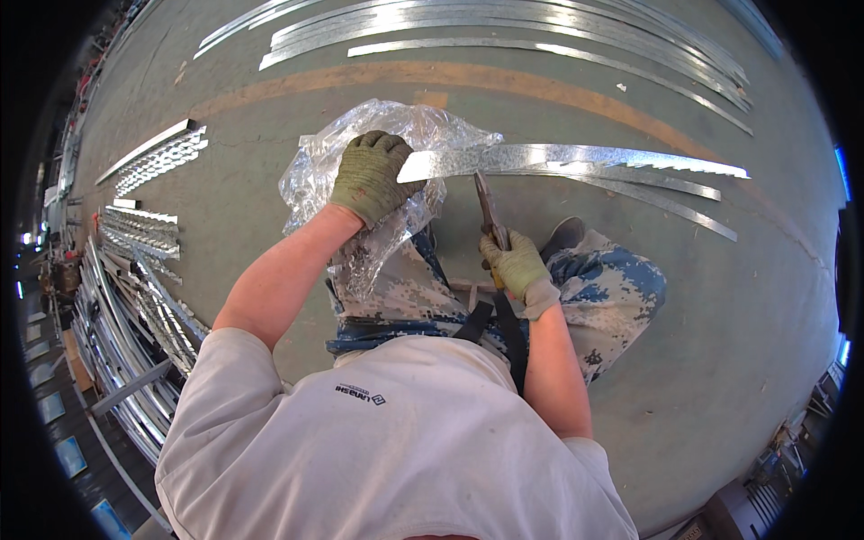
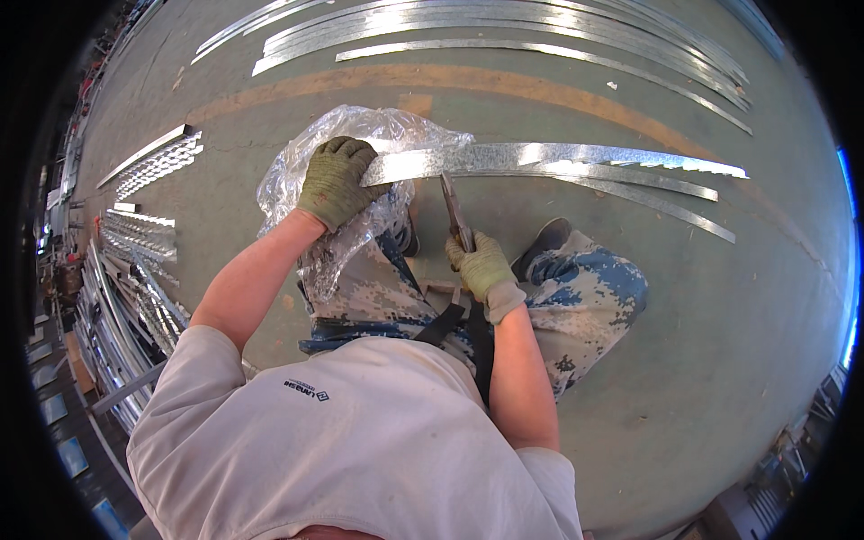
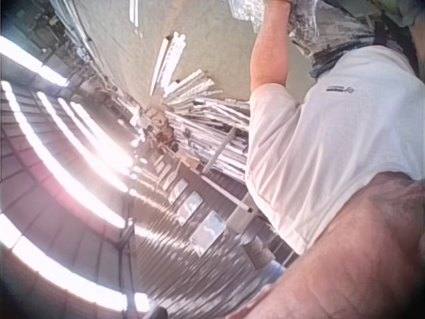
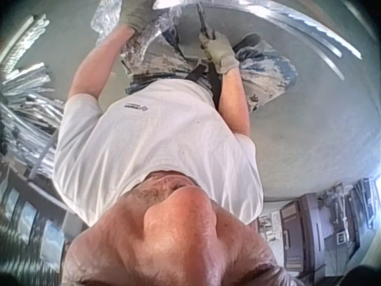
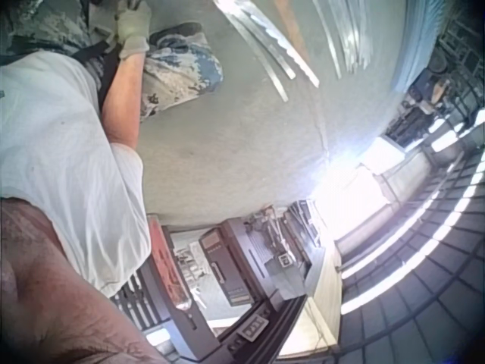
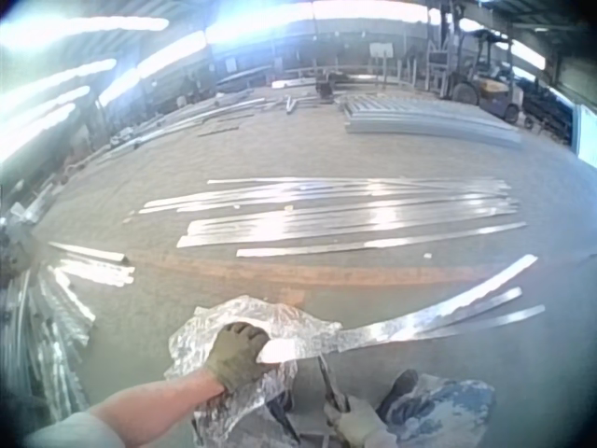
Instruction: The person kneels on the floor and uses tin snips to cut a long metal strip into shorter pieces. The cut pieces are placed on the floor beside the work area.
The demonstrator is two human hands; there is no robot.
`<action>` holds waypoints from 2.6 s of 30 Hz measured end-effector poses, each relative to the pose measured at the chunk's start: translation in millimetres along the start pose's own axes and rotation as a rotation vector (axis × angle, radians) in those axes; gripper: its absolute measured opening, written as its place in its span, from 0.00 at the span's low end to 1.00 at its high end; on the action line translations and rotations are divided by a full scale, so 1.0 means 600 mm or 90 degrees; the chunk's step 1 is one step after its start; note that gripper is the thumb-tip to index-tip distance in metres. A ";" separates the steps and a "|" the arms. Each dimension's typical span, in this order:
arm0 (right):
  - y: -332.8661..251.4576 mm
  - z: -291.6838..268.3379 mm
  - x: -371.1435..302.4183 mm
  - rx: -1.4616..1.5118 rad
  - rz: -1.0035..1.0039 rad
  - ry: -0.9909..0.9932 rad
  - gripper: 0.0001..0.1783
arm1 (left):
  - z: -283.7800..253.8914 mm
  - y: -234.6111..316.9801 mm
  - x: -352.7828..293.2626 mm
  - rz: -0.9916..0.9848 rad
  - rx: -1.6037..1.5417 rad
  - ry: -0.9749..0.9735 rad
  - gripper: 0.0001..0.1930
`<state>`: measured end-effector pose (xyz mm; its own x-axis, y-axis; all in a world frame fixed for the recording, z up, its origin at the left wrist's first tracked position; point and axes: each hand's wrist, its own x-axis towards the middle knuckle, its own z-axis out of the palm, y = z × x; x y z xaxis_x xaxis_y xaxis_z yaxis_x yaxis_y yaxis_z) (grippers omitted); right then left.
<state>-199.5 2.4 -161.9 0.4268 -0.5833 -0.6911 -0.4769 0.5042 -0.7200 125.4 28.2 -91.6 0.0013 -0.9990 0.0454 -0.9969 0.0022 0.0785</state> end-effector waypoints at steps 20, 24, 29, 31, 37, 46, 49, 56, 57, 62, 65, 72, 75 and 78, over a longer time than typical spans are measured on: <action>0.014 0.013 0.005 -0.053 -0.071 0.053 0.20 | -0.005 0.001 -0.001 0.000 -0.007 0.008 0.34; 0.002 0.010 -0.004 0.019 -0.023 0.015 0.17 | -0.002 0.000 -0.001 0.003 -0.008 0.016 0.34; -0.006 0.012 -0.008 0.018 -0.014 0.020 0.15 | 0.000 -0.001 -0.001 0.005 -0.010 0.019 0.34; -0.004 0.012 -0.007 0.019 -0.025 0.014 0.15 | 0.000 -0.001 0.000 0.003 0.002 0.018 0.31; 0.001 0.016 -0.005 0.065 -0.033 -0.003 0.17 | -0.002 0.001 0.000 -0.001 -0.008 0.009 0.34; -0.007 0.030 -0.019 0.196 0.008 -0.057 0.24 | -0.004 -0.003 0.002 0.011 -0.026 0.025 0.34; -0.010 0.021 -0.020 0.205 0.002 -0.083 0.26 | -0.003 -0.006 0.006 0.006 -0.035 0.007 0.33; -0.027 0.001 -0.035 0.386 0.035 -0.215 0.28 | -0.011 -0.005 0.008 -0.005 -0.042 -0.005 0.32; -0.028 -0.002 -0.037 0.421 0.041 -0.232 0.29 | -0.011 -0.005 0.009 -0.008 -0.046 -0.012 0.32; -0.031 -0.006 -0.047 0.694 0.096 -0.407 0.34 | -0.013 -0.006 0.010 0.000 -0.070 -0.010 0.32; -0.031 0.004 -0.048 0.827 0.107 -0.497 0.38 | -0.016 -0.005 0.011 -0.017 -0.060 -0.020 0.32; -0.033 0.013 -0.049 0.701 0.055 -0.423 0.36 | -0.019 -0.002 0.006 -0.002 -0.064 0.014 0.32; -0.039 0.011 -0.048 0.642 0.050 -0.392 0.32 | -0.015 -0.001 0.004 0.017 -0.040 0.039 0.31; -0.043 0.012 -0.046 0.617 0.037 -0.388 0.31 | -0.008 -0.001 0.004 0.013 -0.026 0.034 0.31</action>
<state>-193.6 10.1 -124.5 0.8511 -0.2704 -0.4501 0.1714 0.9533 -0.2487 126.6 25.8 -87.1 -0.0129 -0.9948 0.1008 -0.9927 0.0248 0.1181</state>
